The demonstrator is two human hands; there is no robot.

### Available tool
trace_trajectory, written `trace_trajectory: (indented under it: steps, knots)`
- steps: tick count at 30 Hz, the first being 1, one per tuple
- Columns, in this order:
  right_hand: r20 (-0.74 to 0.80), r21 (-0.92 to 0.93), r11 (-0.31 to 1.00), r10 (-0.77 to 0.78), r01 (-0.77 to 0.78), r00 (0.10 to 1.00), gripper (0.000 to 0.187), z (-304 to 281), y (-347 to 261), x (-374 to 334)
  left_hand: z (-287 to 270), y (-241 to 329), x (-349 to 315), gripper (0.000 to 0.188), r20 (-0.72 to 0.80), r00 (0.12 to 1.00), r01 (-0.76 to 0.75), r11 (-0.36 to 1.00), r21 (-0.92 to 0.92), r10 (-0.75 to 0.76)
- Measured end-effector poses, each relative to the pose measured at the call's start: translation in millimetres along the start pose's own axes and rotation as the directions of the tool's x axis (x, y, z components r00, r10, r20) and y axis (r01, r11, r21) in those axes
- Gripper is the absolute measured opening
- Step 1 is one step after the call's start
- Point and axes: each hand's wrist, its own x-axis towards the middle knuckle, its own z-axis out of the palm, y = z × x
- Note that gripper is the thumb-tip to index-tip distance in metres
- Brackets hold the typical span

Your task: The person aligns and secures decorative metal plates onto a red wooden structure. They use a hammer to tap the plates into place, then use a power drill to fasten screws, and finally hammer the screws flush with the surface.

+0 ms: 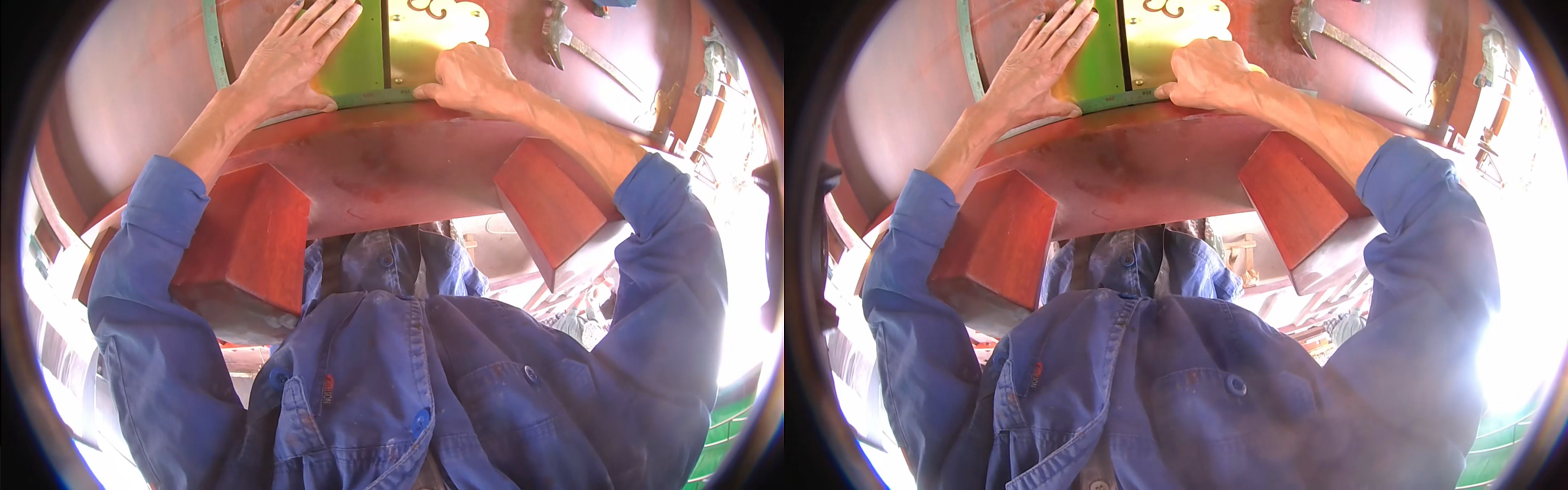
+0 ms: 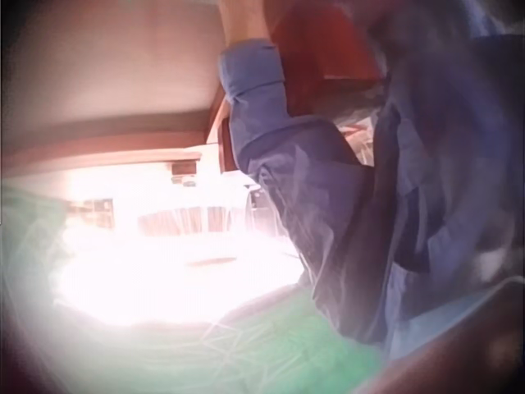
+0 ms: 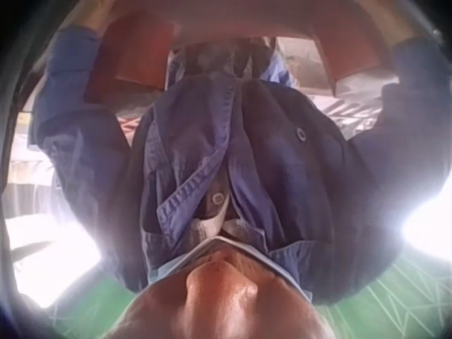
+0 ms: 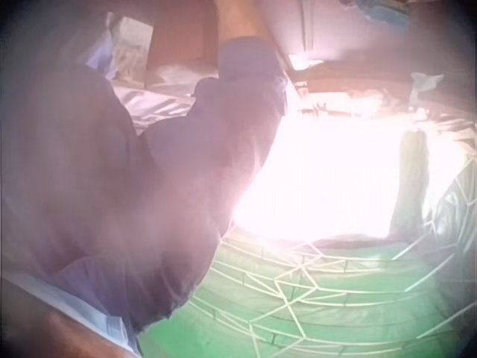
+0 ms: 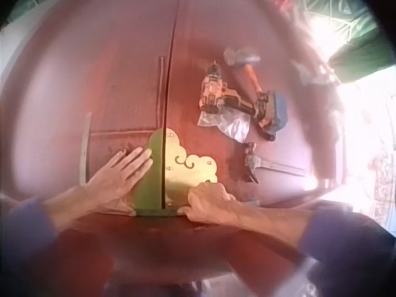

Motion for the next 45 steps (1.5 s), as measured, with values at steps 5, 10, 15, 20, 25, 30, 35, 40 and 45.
trace_trajectory:
  steps: [5,10,15,20,25,30,35,40,45]
  knots:
    - [-0.028,0.014,1.0,-0.01,0.01,1.0,0.058,-0.2,4.2,2.3,-7.3,0.1,3.2,0.132,0.022,1.0,0.009,1.0,-0.007,-0.009]
    - [0.007,0.019,1.0,0.004,-0.004,1.0,0.057,0.3,1.4,0.2,-8.9,-0.4,3.2,0.133,0.067,0.998,0.008,1.0,-0.003,-0.008]
    - [-0.021,0.048,0.999,-0.005,0.006,1.0,0.056,-0.6,2.7,1.3,3.8,-3.9,1.4,0.136,-0.001,1.0,-0.017,0.999,0.048,0.018]
    - [0.031,0.045,0.999,0.005,-0.006,0.999,0.055,-2.0,-0.3,0.7,-16.0,-2.7,1.8,0.137,0.108,0.993,-0.047,0.998,0.047,0.041]
    - [-0.032,0.06,0.998,-0.003,0.005,0.999,0.055,-2.7,-1.9,-0.3,-6.0,-0.6,0.6,0.136,0.061,0.998,-0.042,0.99,0.135,0.034]
    - [-0.038,0.063,0.998,-0.011,0.013,0.999,0.057,2.4,2.5,2.8,-28.1,9.1,2.3,0.133,0.152,0.988,0.011,1.0,0.022,-0.014]
    - [0.035,0.054,0.998,0.029,-0.031,0.999,0.055,-10.2,-2.3,2.7,-28.7,9.3,3.9,0.131,0.129,0.992,-0.007,0.998,0.06,-0.001]
    - [0.009,0.063,0.998,0.012,-0.013,1.0,0.056,-5.7,-1.3,1.9,11.7,-1.1,-1.3,0.125,-0.093,0.993,-0.036,0.956,0.291,0.066]
    - [0.022,0.072,0.997,0.012,-0.013,1.0,0.056,-5.3,2.1,1.5,-20.9,4.1,2.1,0.122,0.073,0.996,-0.057,0.997,0.056,0.053]
